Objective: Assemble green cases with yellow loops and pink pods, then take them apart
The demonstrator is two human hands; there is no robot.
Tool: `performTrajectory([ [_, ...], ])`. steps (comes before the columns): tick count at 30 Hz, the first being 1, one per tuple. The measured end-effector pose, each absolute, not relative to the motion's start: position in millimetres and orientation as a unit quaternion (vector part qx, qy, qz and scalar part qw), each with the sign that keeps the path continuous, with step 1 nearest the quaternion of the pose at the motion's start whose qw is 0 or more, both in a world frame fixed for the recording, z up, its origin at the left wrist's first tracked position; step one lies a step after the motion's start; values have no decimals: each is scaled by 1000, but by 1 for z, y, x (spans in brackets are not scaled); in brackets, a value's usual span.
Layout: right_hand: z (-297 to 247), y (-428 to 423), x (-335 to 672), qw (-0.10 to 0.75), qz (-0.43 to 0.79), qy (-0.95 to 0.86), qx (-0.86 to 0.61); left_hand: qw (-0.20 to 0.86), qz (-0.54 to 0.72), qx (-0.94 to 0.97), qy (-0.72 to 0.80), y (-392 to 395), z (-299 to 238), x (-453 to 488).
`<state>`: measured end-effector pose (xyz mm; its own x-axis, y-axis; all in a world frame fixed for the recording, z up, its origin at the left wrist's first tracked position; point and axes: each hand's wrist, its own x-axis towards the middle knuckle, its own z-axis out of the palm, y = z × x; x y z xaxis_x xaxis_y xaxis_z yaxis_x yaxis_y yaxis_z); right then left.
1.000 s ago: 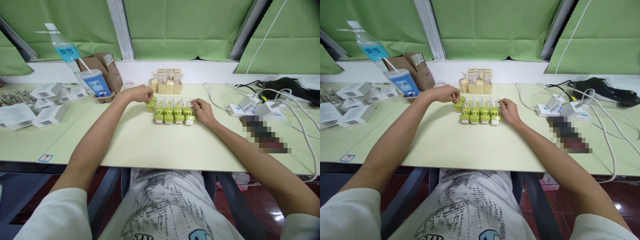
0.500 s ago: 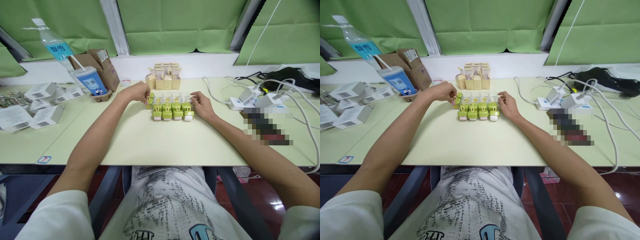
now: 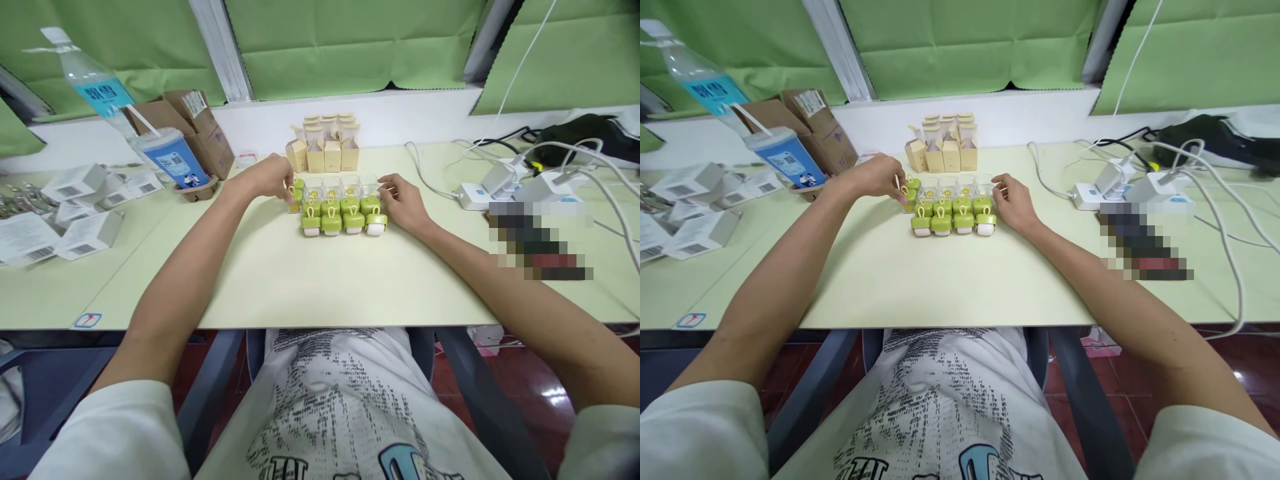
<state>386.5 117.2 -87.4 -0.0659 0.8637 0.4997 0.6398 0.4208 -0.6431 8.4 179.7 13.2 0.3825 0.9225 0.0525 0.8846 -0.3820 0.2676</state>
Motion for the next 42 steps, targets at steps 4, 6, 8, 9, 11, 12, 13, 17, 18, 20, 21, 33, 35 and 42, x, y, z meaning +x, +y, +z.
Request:
performTrajectory([
  [4,-87,117,385,443,122,-720,-520,91,61,824,556,176,20,10],
  [6,-87,117,385,445,118,-721,-518,86,95,826,549,173,23,10],
  [8,-87,117,385,446,117,-721,-517,71,152,831,531,171,25,9],
  [9,-87,117,385,445,118,-721,-517,72,175,832,521,170,25,8],
  [11,-87,117,386,442,121,-722,-518,115,198,830,508,168,24,7],
  [12,-87,118,386,441,123,-723,-518,152,202,825,505,167,23,6],
  [13,-88,118,386,440,124,-723,-518,192,205,816,505,166,22,5],
  [17,-88,119,386,441,118,-723,-518,273,218,782,515,166,16,2],
  [18,-89,119,386,442,115,-724,-517,275,216,780,519,166,16,1],
  [20,-89,120,386,445,112,-725,-513,270,202,784,521,168,15,-2],
  [21,-90,120,386,448,112,-725,-511,267,193,789,519,168,15,-3],
  [33,-88,119,386,446,122,-718,-521,256,197,813,485,179,4,-12],
  [35,-87,119,386,449,132,-715,-520,294,231,798,472,175,0,-12],
  [42,-92,122,392,450,178,-696,-530,389,330,736,446,178,-27,-21],
])
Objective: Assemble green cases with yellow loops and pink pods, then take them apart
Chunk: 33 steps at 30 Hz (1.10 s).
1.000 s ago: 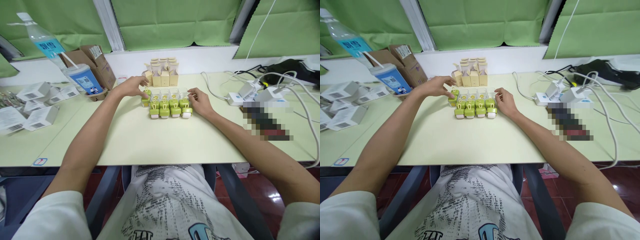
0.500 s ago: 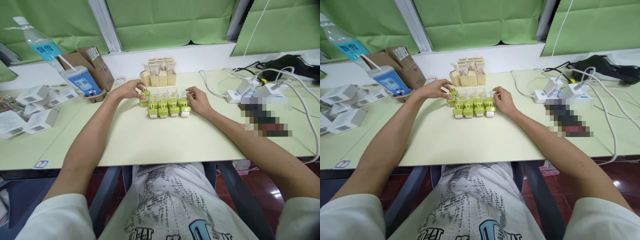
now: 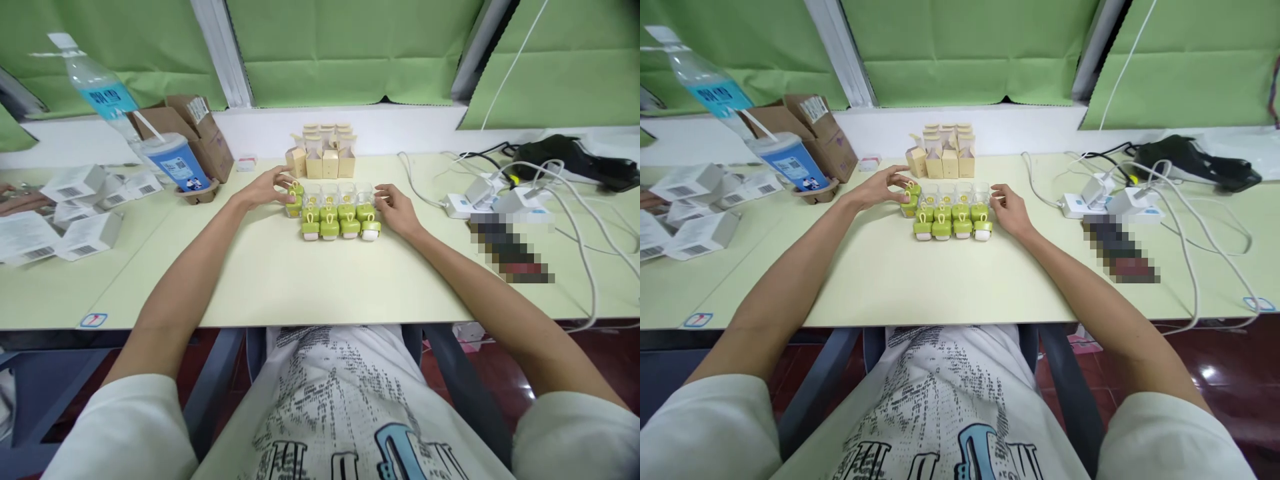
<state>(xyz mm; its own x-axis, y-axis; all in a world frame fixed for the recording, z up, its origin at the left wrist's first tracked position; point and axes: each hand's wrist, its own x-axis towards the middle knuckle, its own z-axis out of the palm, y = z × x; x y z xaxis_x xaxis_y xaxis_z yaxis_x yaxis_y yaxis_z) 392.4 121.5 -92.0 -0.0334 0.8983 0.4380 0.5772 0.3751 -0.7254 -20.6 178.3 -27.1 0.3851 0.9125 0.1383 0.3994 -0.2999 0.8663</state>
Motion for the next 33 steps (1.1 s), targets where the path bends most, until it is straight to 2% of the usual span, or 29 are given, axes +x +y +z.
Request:
performTrajectory([
  [5,-88,120,396,434,219,-702,-520,426,330,713,448,182,-37,-29],
  [12,-97,128,402,440,267,-680,-522,491,267,708,431,184,-45,-50],
  [18,-98,120,411,445,324,-660,-512,480,319,687,442,173,-66,-53],
  [23,-89,101,408,470,363,-638,-490,409,350,694,479,138,-73,-53],
  [33,-69,77,395,465,360,-609,-533,244,289,779,500,111,-62,-43],
])
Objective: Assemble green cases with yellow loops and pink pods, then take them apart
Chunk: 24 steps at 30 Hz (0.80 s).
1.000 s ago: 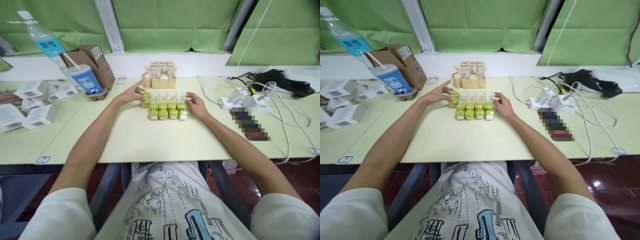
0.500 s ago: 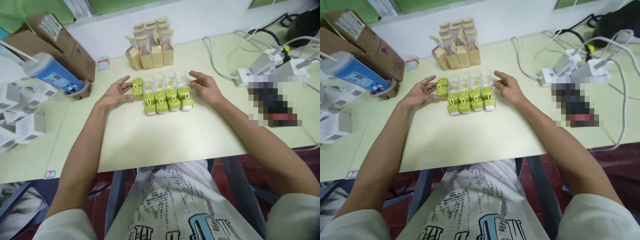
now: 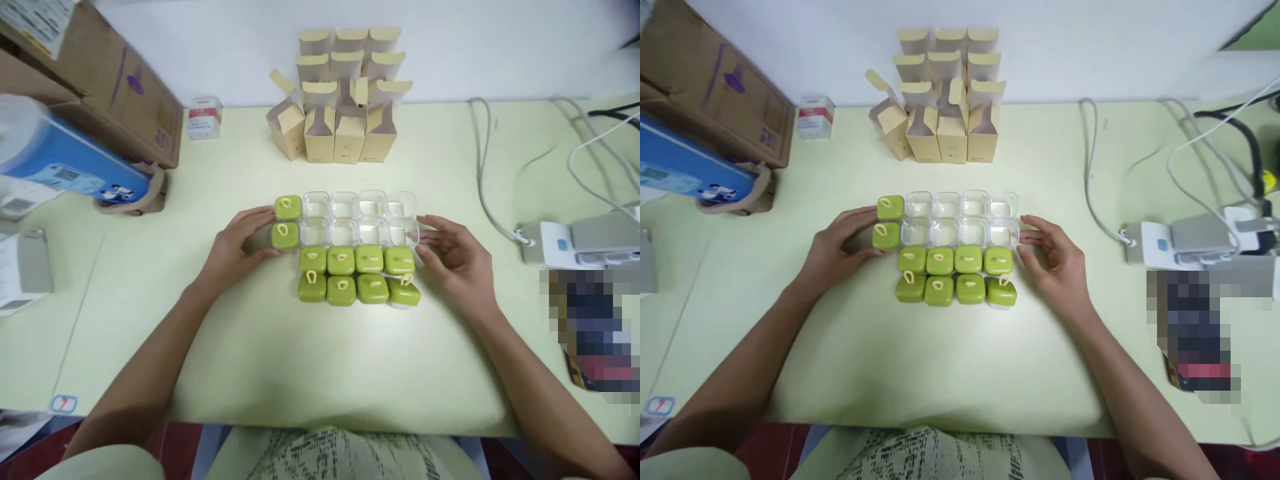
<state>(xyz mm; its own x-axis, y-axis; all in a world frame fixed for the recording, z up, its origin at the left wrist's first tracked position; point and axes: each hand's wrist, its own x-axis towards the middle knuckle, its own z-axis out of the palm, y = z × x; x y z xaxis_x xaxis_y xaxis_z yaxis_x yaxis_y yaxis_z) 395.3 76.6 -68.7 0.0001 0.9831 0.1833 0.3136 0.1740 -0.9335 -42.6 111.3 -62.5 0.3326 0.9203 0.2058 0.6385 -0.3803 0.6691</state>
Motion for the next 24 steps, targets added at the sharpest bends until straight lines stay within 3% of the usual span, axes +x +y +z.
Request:
performTrajectory([
  [8,-61,68,396,444,343,-597,-573,141,279,825,470,96,-58,-39],
  [17,-59,62,397,440,363,-586,-576,113,259,824,492,82,-69,-42],
  [24,-70,70,406,505,352,-576,-538,114,223,842,478,98,-67,-37],
])
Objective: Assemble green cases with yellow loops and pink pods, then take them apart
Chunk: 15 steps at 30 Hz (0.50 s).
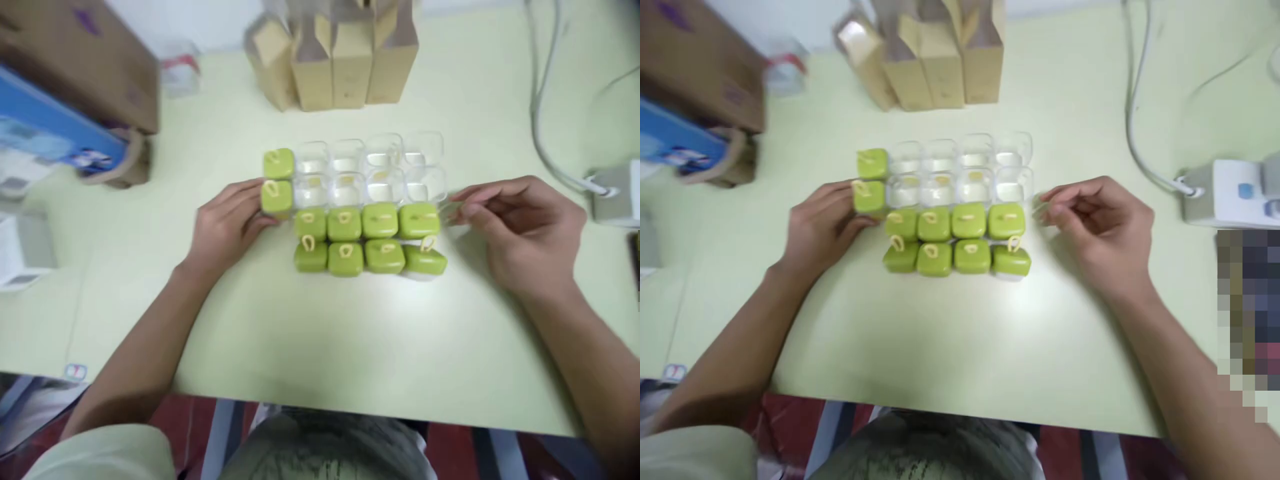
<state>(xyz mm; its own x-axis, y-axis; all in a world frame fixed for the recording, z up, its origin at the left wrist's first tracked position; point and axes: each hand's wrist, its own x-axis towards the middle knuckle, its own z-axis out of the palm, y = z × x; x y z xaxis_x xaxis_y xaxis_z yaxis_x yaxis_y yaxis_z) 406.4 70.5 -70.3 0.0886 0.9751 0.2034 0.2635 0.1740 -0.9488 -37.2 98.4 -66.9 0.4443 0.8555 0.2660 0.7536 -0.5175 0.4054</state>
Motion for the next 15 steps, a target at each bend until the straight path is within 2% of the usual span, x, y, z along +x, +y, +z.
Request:
performTrajectory([
  [4,-78,83,410,574,305,-572,-499,110,243,830,490,100,-60,-37],
  [6,-80,87,408,526,323,-593,-518,97,302,789,526,101,-60,-39],
  [9,-81,92,407,529,320,-587,-522,118,352,744,556,106,-65,-38],
  [15,-80,92,411,513,317,-612,-512,83,355,756,544,123,-74,-36],
])
